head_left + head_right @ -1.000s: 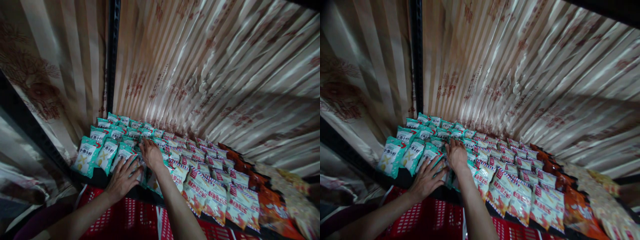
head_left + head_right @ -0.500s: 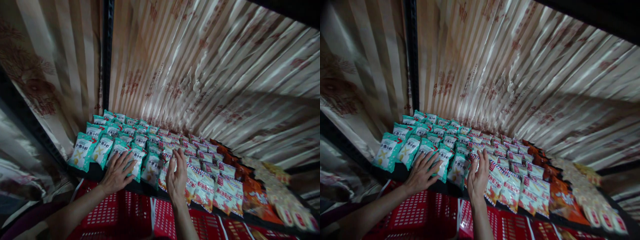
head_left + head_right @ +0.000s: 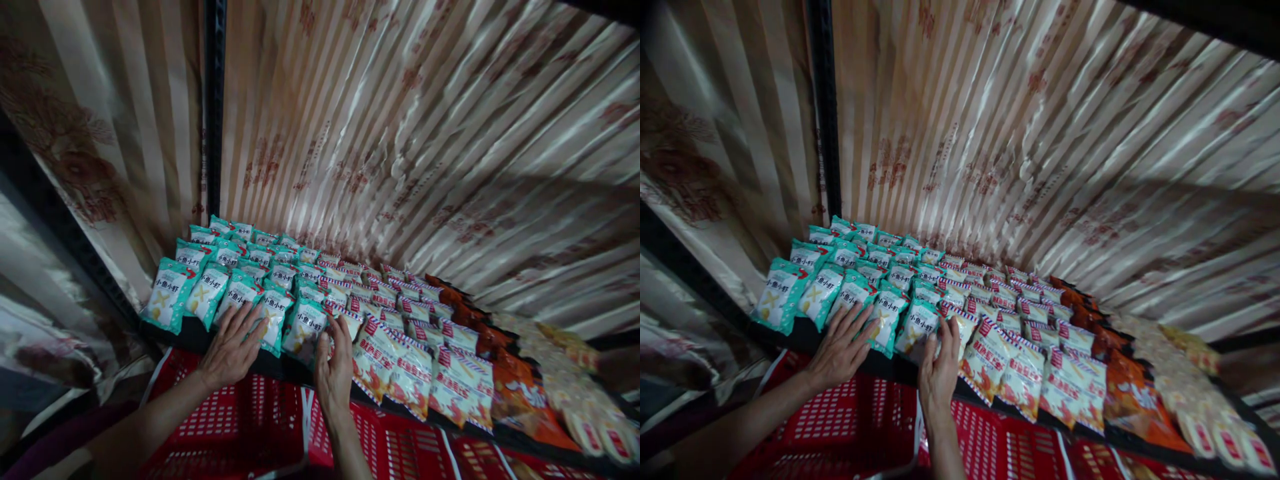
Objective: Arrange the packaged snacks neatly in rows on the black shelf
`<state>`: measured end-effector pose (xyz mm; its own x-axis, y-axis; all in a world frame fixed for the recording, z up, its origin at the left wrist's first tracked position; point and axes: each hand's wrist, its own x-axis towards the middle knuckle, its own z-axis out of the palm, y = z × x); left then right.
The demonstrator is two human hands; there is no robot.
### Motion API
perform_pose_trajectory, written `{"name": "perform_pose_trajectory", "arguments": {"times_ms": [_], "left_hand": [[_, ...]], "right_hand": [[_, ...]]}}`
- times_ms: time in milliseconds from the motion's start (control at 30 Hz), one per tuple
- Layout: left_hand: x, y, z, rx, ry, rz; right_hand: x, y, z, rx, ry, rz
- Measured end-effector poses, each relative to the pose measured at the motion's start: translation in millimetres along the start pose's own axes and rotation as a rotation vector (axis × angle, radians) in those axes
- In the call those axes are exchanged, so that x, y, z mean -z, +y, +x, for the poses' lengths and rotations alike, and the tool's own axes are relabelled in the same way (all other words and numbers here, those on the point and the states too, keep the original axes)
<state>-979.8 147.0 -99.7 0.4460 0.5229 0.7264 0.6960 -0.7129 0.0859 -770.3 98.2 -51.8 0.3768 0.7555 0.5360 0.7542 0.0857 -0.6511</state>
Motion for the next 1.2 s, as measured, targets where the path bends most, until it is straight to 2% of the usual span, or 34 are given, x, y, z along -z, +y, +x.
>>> {"name": "perform_pose_trajectory", "arguments": {"times_ms": [200,367,500,700,1000,1200], "left_hand": [[2.9,20.1,-4.9,-0.004,-0.037,0.003],[0.4,46.4,-2.2,-0.047,-0.080,-0.022],[-1.6,59.3,-6.4,-0.069,-0.108,-0.034],[-1.8,71.7,-11.3,-0.059,-0.150,-0.032],[-24.6,77.8,2.3,-0.057,-0.117,-0.011],[-30.9,78.9,5.2,-0.030,-0.107,0.019]], "right_hand": [[-5.7,2.6,-2.2,0.007,-0.028,0.007],[-1.3,2.2,-2.5,0.026,-0.095,0.007],[3.3,3.5,-1.0,0.052,-0.135,0.001],[2.3,2.1,2.3,0.088,-0.170,0.004],[1.0,2.2,7.0,0.105,-0.219,0.009],[11.1,11.1,22.2,0.157,-0.150,-0.060]]}}
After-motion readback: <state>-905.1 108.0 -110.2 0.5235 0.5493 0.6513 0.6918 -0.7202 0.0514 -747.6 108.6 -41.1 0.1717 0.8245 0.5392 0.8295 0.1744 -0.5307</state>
